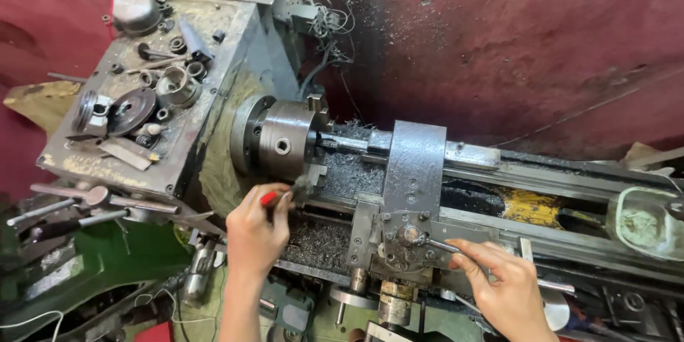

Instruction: Cleaning metal shavings from a lathe with a brush and adjusting the chuck with a tool

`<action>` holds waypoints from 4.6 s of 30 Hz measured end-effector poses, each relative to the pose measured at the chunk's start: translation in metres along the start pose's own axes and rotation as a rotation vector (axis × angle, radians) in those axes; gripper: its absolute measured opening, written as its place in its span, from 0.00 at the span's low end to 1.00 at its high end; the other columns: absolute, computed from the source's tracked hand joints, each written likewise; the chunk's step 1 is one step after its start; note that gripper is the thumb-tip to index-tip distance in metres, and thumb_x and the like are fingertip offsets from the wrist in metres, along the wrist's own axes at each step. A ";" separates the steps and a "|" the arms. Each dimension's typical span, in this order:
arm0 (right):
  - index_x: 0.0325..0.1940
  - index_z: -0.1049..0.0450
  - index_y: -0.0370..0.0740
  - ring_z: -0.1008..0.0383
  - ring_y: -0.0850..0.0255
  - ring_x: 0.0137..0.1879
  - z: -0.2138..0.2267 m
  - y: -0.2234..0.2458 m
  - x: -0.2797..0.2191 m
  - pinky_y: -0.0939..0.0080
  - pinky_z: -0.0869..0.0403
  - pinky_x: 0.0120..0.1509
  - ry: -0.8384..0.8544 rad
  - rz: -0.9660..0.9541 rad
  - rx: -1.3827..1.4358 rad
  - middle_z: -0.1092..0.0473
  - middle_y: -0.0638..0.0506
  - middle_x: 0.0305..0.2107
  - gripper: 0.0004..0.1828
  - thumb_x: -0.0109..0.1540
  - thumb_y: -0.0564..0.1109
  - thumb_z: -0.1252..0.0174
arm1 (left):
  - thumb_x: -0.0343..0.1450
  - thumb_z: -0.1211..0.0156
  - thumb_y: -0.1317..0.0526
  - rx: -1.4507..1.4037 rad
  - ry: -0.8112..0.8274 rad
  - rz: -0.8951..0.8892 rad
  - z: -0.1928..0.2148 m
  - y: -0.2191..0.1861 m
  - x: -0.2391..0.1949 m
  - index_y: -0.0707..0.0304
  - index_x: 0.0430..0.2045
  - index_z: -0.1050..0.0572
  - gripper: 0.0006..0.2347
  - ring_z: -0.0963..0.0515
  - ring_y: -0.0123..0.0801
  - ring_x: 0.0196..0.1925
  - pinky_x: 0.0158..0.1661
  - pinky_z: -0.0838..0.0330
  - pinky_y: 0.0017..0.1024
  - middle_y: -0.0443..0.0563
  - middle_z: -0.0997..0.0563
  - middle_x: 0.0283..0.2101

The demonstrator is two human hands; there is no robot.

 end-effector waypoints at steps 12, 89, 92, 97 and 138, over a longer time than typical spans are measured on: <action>0.47 0.15 0.48 0.19 0.69 0.32 0.000 -0.001 -0.002 0.66 0.23 0.42 -0.005 0.009 -0.029 0.17 0.62 0.25 0.13 0.60 0.47 0.37 | 0.73 0.43 0.69 0.073 -0.053 -0.060 -0.014 0.006 -0.001 0.65 0.38 0.23 0.03 0.18 0.39 0.35 0.35 0.23 0.34 0.51 0.19 0.39; 0.45 0.15 0.49 0.16 0.69 0.34 -0.002 -0.008 -0.001 0.66 0.22 0.43 0.019 -0.023 0.042 0.15 0.62 0.28 0.12 0.60 0.48 0.38 | 0.72 0.43 0.69 0.007 -0.020 0.000 -0.009 -0.007 -0.013 0.63 0.40 0.21 0.06 0.17 0.37 0.37 0.42 0.26 0.31 0.50 0.18 0.38; 0.45 0.15 0.49 0.17 0.69 0.33 -0.003 -0.010 -0.001 0.66 0.23 0.43 0.004 -0.011 0.042 0.15 0.62 0.29 0.12 0.60 0.48 0.37 | 0.72 0.43 0.68 0.094 0.005 0.040 0.005 0.004 -0.023 0.63 0.37 0.21 0.05 0.18 0.38 0.35 0.40 0.26 0.32 0.50 0.18 0.36; 0.45 0.15 0.49 0.19 0.69 0.31 -0.003 -0.007 0.002 0.66 0.23 0.41 0.001 -0.005 0.052 0.16 0.63 0.25 0.12 0.60 0.47 0.38 | 0.73 0.43 0.69 0.051 -0.060 0.116 0.019 -0.002 -0.014 0.65 0.35 0.21 0.04 0.13 0.29 0.32 0.37 0.23 0.26 0.50 0.17 0.34; 0.46 0.14 0.51 0.14 0.66 0.37 -0.007 -0.017 -0.005 0.61 0.19 0.48 -0.011 -0.063 -0.016 0.14 0.59 0.34 0.13 0.58 0.50 0.36 | 0.73 0.43 0.68 0.029 -0.042 -0.009 -0.035 -0.008 0.008 0.64 0.39 0.24 0.04 0.19 0.39 0.33 0.36 0.25 0.34 0.52 0.20 0.34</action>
Point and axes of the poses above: each hand's wrist, its own x-axis towards the middle knuckle, its own z-axis out of the back of the hand, y = z × x, the point moved 5 cm from there along x, towards the middle knuckle
